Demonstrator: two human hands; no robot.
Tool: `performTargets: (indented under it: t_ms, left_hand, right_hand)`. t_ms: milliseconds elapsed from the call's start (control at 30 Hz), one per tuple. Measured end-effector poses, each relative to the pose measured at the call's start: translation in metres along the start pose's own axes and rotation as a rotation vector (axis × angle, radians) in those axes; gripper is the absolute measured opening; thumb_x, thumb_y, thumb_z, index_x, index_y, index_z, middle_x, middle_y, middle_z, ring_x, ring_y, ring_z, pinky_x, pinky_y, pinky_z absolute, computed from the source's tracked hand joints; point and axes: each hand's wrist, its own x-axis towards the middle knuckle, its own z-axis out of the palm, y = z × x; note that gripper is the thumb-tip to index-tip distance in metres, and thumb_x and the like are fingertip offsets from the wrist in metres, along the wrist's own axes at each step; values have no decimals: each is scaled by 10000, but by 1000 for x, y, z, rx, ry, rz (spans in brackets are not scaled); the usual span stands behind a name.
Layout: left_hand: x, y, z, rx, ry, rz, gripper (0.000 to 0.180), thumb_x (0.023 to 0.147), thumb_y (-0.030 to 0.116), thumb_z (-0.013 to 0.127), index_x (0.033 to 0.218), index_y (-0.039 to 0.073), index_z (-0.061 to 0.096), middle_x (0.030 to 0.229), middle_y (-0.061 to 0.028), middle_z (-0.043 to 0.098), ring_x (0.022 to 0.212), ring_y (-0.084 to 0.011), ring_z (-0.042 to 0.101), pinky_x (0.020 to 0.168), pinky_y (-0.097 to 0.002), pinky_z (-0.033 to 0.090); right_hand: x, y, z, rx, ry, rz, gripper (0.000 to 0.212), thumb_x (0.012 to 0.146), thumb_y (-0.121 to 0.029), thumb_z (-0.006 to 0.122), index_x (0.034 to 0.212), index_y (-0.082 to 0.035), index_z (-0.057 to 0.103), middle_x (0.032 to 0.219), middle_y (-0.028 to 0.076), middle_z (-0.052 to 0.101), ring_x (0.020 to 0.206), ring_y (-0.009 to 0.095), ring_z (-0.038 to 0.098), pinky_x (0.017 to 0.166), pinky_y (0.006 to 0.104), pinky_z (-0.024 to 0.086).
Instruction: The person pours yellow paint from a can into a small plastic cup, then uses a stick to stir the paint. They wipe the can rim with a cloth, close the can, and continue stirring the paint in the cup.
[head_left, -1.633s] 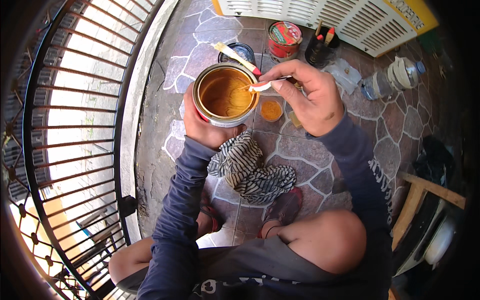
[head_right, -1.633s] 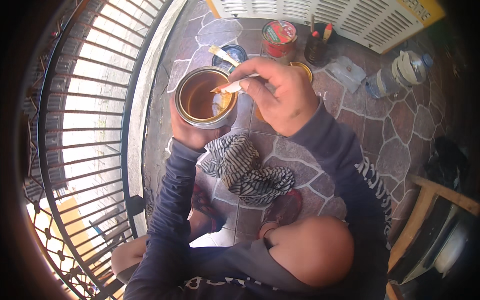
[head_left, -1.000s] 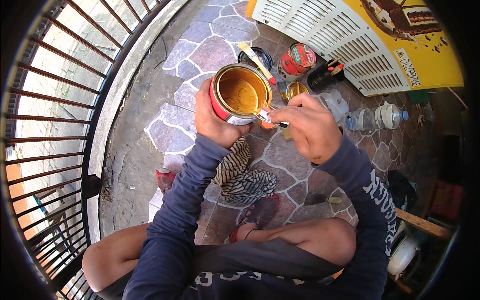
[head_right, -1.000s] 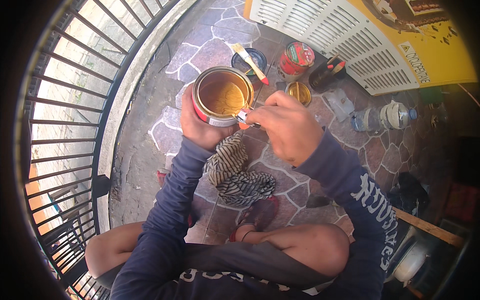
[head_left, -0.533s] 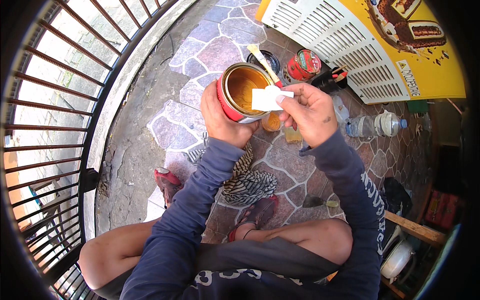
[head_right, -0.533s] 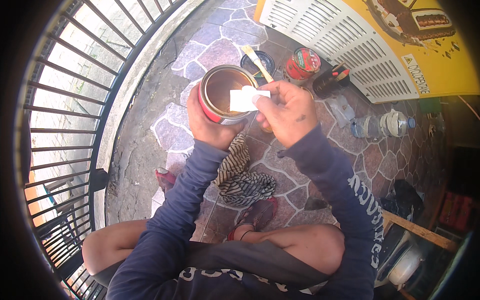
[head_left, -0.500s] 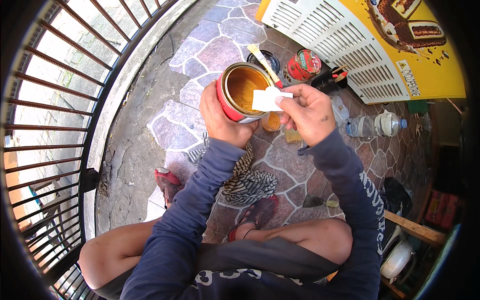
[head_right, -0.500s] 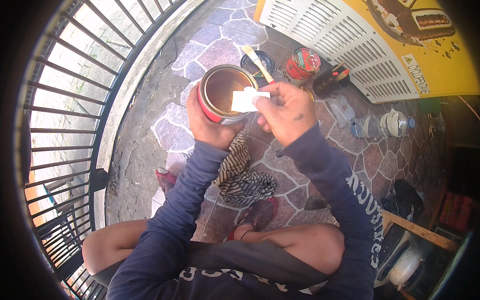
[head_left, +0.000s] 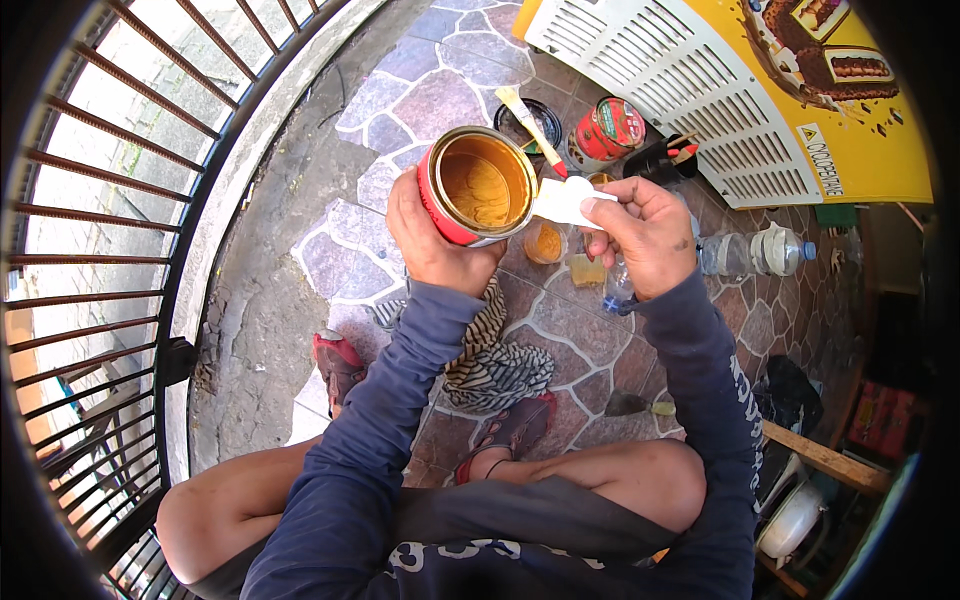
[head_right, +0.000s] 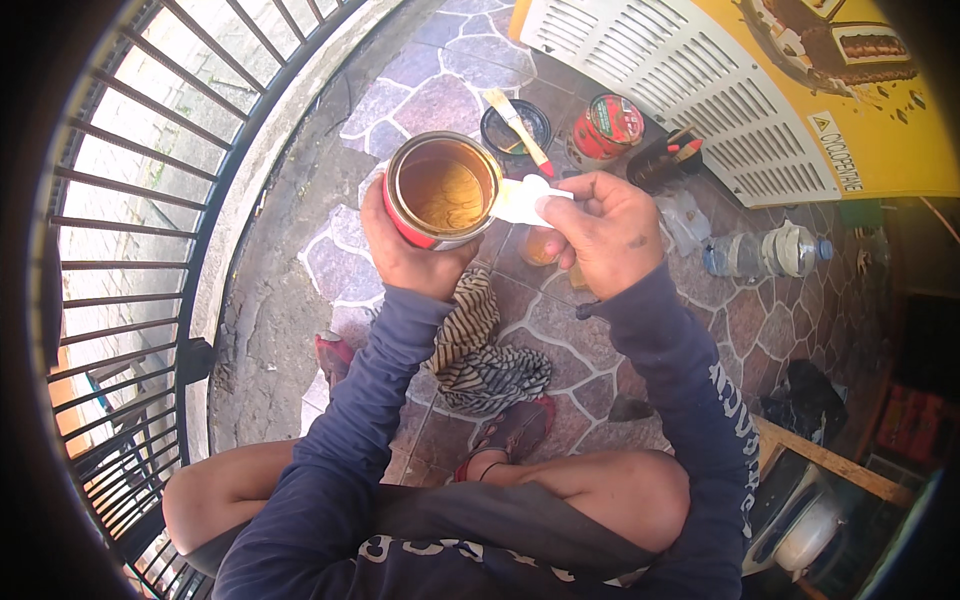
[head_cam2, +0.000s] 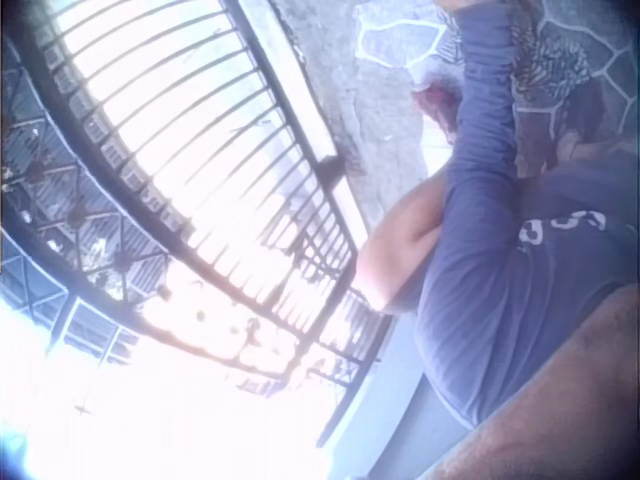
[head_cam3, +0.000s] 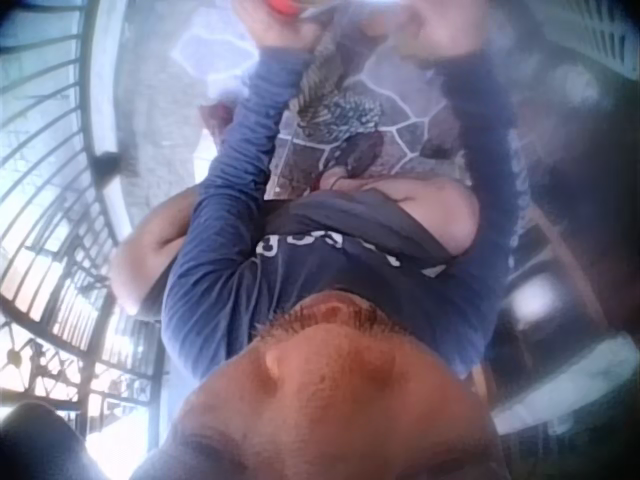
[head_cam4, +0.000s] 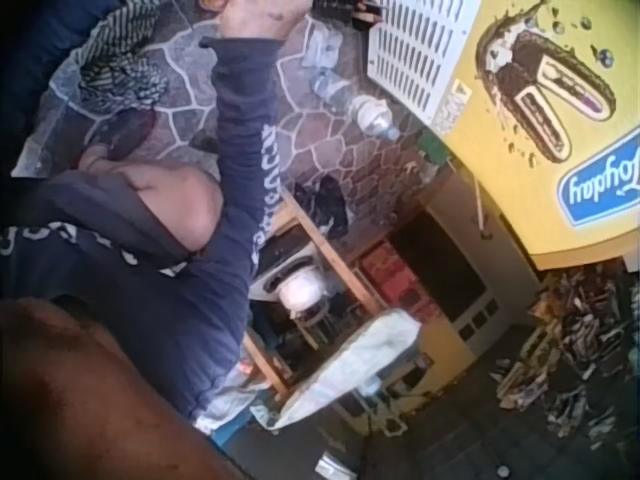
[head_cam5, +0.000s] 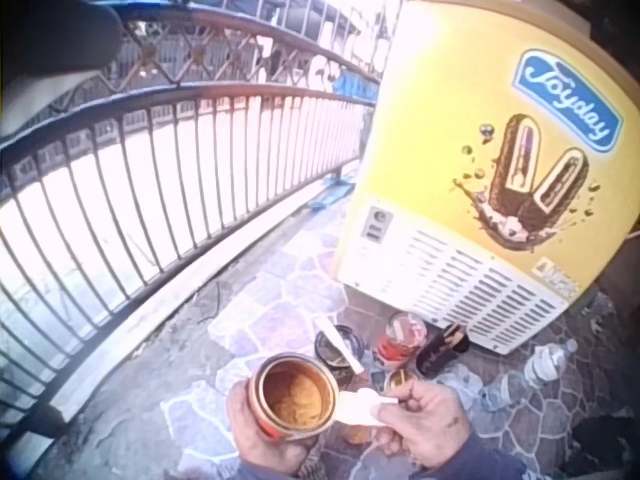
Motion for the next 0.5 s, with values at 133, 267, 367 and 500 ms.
performTargets:
  t_ms: [133, 267, 367, 500]
  left_hand:
    - [-3, 1, 2, 7, 27, 21, 1030, 524, 141, 936, 1389, -41, 408, 1278, -199, 535, 1176, -366, 552, 1018, -437, 433]
    - [-2, -1, 0, 33, 76, 68, 992, 544, 132, 943, 1372, -41, 426, 1265, -173, 561, 1137, -325, 597, 996, -410, 461]
    - [-1, -4, -2, -77, 23, 20, 1087, 500, 152, 945, 1413, -43, 389, 1328, -233, 506, 1210, -405, 516, 1049, -477, 411]
    - [-5, -4, -4, -291, -47, -110, 1069, 546, 140, 952, 1411, -41, 352, 1324, -204, 539, 1191, -330, 581, 1039, -420, 447]
  right_hand:
    - [1, 5, 8, -50, -53, 5, 205, 895, -86, 717, 1037, 41, 643, 800, 69, 684, 577, 70, 589, 475, 209, 442]
    - [-2, 2, 2, -141, -12, -42, 195, 901, -75, 709, 1052, 34, 647, 798, 59, 681, 582, 63, 580, 478, 205, 434]
    - [-1, -6, -10, -137, 32, -139, 217, 903, -91, 708, 1069, 38, 657, 808, 52, 682, 631, 63, 593, 524, 222, 450]
    - [2, -8, -11, -167, 29, -220, 216, 921, -89, 693, 1096, 33, 666, 826, 44, 683, 675, 66, 604, 573, 223, 477]
